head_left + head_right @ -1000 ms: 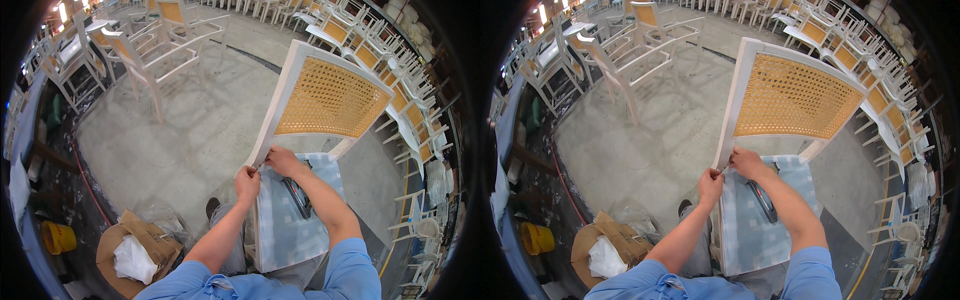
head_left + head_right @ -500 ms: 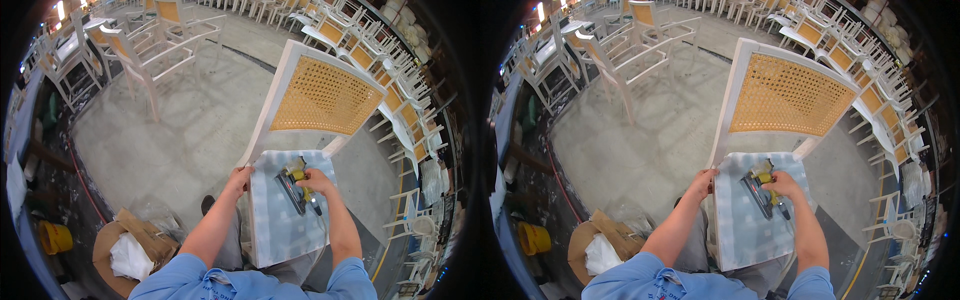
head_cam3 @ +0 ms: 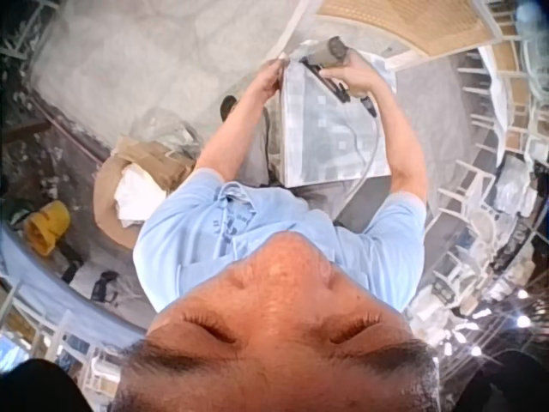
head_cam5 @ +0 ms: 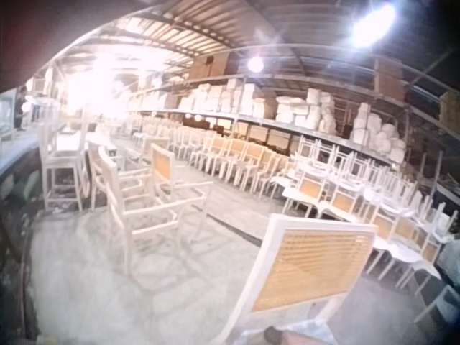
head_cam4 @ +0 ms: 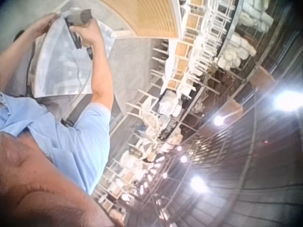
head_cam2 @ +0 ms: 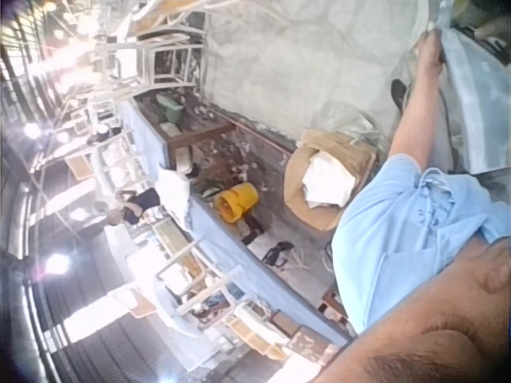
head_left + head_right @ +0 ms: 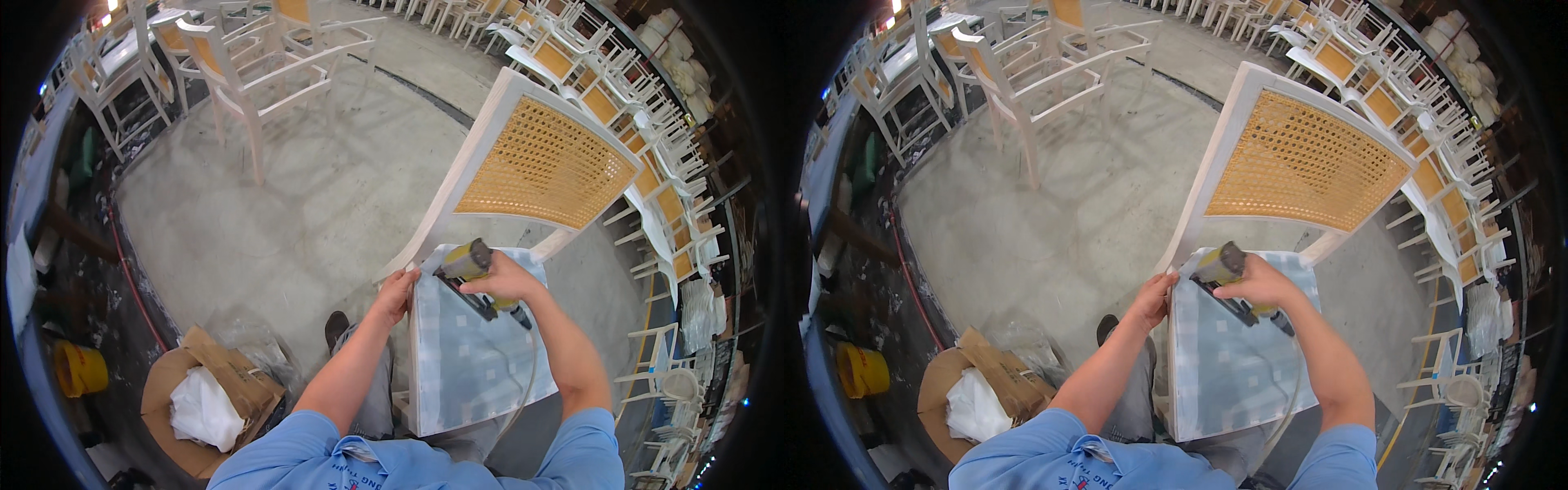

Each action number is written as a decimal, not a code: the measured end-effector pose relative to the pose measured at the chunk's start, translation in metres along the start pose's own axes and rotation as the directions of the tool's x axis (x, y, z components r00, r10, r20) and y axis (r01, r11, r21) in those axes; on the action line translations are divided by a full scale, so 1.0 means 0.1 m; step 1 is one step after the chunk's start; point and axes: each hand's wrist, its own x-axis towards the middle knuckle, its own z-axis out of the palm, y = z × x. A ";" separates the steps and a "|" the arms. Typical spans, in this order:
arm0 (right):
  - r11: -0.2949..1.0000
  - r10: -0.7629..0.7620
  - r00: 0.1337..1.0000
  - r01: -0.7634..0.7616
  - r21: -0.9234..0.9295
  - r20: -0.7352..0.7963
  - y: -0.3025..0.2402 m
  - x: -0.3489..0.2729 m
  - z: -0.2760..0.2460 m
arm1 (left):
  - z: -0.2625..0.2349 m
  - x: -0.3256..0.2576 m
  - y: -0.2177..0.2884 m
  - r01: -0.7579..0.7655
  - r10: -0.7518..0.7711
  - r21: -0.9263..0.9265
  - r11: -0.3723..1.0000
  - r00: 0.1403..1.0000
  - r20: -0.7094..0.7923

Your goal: The person removes a protective plastic sheet from a white chair frame and places it aside. They then attach green webbing straps to the seat frame using a pneumatic staple gun, securing each strap in place.

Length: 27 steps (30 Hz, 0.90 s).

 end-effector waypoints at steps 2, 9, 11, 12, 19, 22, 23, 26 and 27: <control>0.993 -0.096 0.994 0.099 -0.066 0.058 0.24 0.06 0.00 | 0.19 -0.02 -0.06 0.059 -0.060 0.020 0.998 0.997 0.044; 0.990 0.138 0.979 -0.139 -0.008 0.148 0.08 0.32 0.09 | 0.09 -0.01 -0.01 0.023 -0.019 -0.083 0.996 0.999 0.042; 0.997 -0.016 0.991 0.025 -0.068 0.133 0.12 0.37 0.13 | 0.07 0.00 0.00 0.033 -0.028 -0.097 0.995 0.998 0.049; 0.990 -0.091 0.988 0.103 -0.095 0.129 0.13 0.38 0.16 | 0.08 0.00 0.01 0.033 -0.027 -0.105 0.994 0.998 0.050; 0.973 -0.147 0.981 0.167 -0.159 0.130 0.15 0.42 0.20 | 0.11 -0.04 0.02 0.052 -0.045 -0.155 0.987 0.998 0.049; 0.966 -0.145 0.976 0.176 -0.190 0.163 0.07 0.44 0.21 | 0.10 -0.04 0.01 0.037 -0.030 -0.181 0.983 0.999 0.046; 0.962 -0.148 0.973 0.183 -0.201 0.178 0.03 0.44 0.22 | 0.09 -0.06 0.01 0.032 -0.025 -0.186 0.982 0.999 0.043; 0.943 -0.178 0.967 0.221 -0.249 0.184 -0.09 0.49 0.25 | 0.08 -0.14 -0.04 -0.047 0.052 -0.193 0.980 0.998 0.019; 0.940 -0.172 0.972 0.211 -0.267 0.163 -0.04 0.46 0.25 | 0.13 -0.22 -0.10 -0.047 0.047 -0.177 0.983 0.999 -0.004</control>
